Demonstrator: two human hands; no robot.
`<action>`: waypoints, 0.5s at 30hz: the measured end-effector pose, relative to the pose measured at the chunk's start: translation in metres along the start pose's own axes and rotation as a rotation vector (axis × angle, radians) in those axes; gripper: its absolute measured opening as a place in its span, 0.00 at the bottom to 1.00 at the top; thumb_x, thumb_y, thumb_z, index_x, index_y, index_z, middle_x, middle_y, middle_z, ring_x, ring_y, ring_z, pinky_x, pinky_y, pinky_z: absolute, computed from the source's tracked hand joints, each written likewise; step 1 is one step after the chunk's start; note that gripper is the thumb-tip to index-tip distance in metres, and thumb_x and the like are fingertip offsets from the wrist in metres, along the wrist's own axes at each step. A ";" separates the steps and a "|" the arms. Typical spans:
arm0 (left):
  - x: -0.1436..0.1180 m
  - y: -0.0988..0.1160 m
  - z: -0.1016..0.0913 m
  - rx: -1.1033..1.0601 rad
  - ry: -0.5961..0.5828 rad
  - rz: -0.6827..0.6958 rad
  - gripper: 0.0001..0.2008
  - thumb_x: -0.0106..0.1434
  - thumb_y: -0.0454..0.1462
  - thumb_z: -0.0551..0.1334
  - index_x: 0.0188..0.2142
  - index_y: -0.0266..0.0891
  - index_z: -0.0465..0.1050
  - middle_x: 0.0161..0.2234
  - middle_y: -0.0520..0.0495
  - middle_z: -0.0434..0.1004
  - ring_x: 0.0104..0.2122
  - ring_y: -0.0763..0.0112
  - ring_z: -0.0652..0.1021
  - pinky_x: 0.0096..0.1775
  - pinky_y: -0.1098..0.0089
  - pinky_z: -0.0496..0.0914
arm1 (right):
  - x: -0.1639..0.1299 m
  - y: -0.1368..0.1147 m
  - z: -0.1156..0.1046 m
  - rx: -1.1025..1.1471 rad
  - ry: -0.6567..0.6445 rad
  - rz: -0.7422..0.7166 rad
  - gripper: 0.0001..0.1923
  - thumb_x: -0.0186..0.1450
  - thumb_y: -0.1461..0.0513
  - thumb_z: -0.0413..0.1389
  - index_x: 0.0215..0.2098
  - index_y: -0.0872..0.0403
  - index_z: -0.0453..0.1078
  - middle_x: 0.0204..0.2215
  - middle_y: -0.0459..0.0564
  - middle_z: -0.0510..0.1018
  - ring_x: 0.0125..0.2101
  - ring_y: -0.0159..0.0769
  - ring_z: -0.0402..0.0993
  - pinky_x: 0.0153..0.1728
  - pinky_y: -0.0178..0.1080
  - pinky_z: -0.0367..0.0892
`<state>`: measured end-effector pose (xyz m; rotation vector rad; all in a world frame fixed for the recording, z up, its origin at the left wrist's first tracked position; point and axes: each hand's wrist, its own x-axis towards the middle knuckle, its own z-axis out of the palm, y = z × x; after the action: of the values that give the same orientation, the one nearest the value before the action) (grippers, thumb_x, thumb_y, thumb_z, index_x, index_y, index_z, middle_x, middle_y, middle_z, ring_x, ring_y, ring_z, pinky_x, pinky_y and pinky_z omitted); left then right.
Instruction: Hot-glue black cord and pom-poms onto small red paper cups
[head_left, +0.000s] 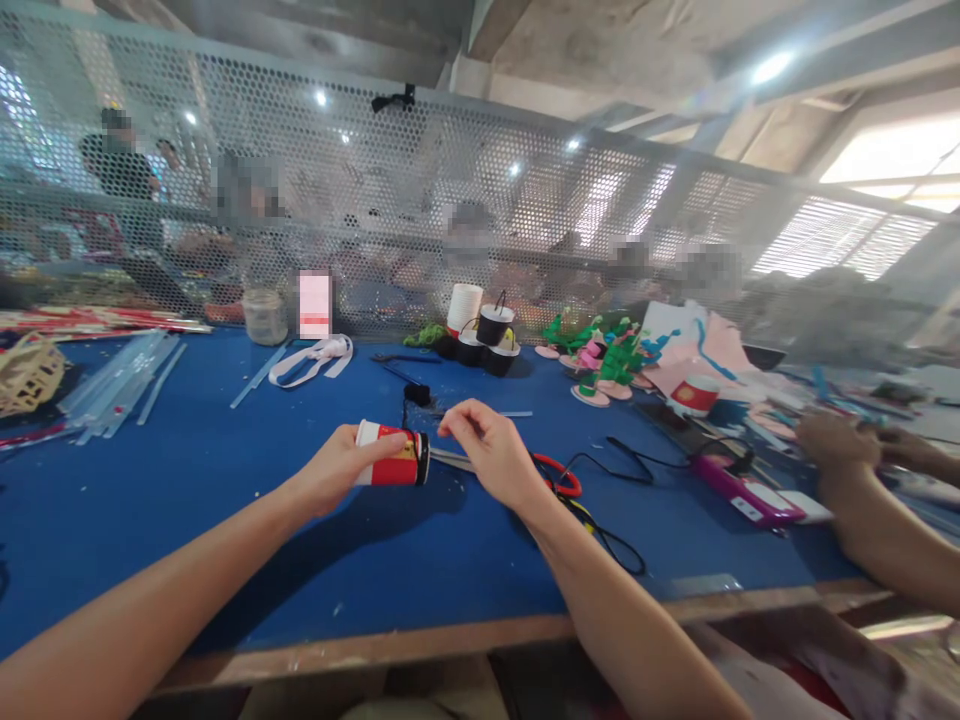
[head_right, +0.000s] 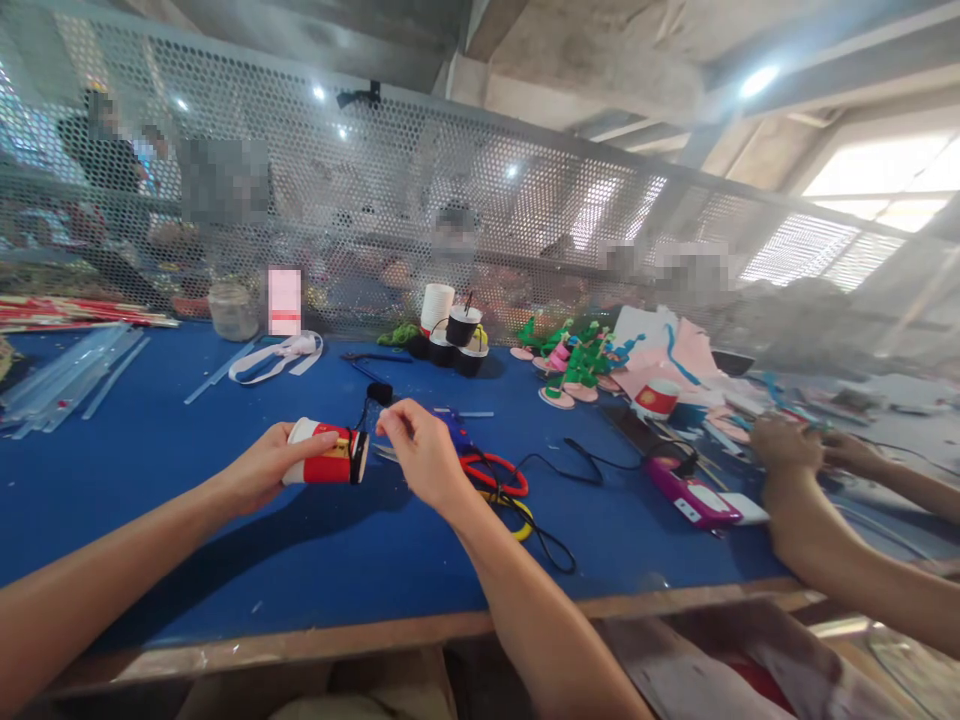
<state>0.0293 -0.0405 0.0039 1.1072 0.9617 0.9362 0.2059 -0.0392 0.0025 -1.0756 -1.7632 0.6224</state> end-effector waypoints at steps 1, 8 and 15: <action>0.000 -0.001 0.000 0.023 0.001 0.014 0.12 0.44 0.42 0.68 0.23 0.33 0.75 0.18 0.51 0.74 0.19 0.77 0.70 0.24 0.76 0.62 | 0.000 0.000 -0.001 -0.028 0.027 -0.015 0.12 0.62 0.59 0.45 0.28 0.56 0.66 0.27 0.49 0.74 0.30 0.32 0.70 0.35 0.35 0.63; 0.001 -0.006 0.000 0.154 -0.002 0.082 0.14 0.44 0.43 0.67 0.23 0.32 0.74 0.19 0.50 0.73 0.20 0.75 0.69 0.25 0.74 0.61 | -0.006 -0.005 0.008 -0.043 -0.141 -0.136 0.16 0.65 0.59 0.42 0.45 0.56 0.64 0.44 0.55 0.73 0.46 0.35 0.67 0.47 0.41 0.61; 0.001 -0.010 0.002 0.215 -0.005 0.162 0.14 0.46 0.44 0.65 0.25 0.33 0.74 0.19 0.52 0.72 0.20 0.76 0.68 0.24 0.75 0.59 | -0.015 -0.016 0.015 0.081 -0.241 -0.186 0.17 0.66 0.59 0.40 0.48 0.56 0.62 0.48 0.54 0.70 0.49 0.32 0.65 0.50 0.38 0.59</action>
<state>0.0322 -0.0423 -0.0057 1.3843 0.9963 0.9759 0.1890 -0.0596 0.0019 -0.7957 -2.0000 0.7245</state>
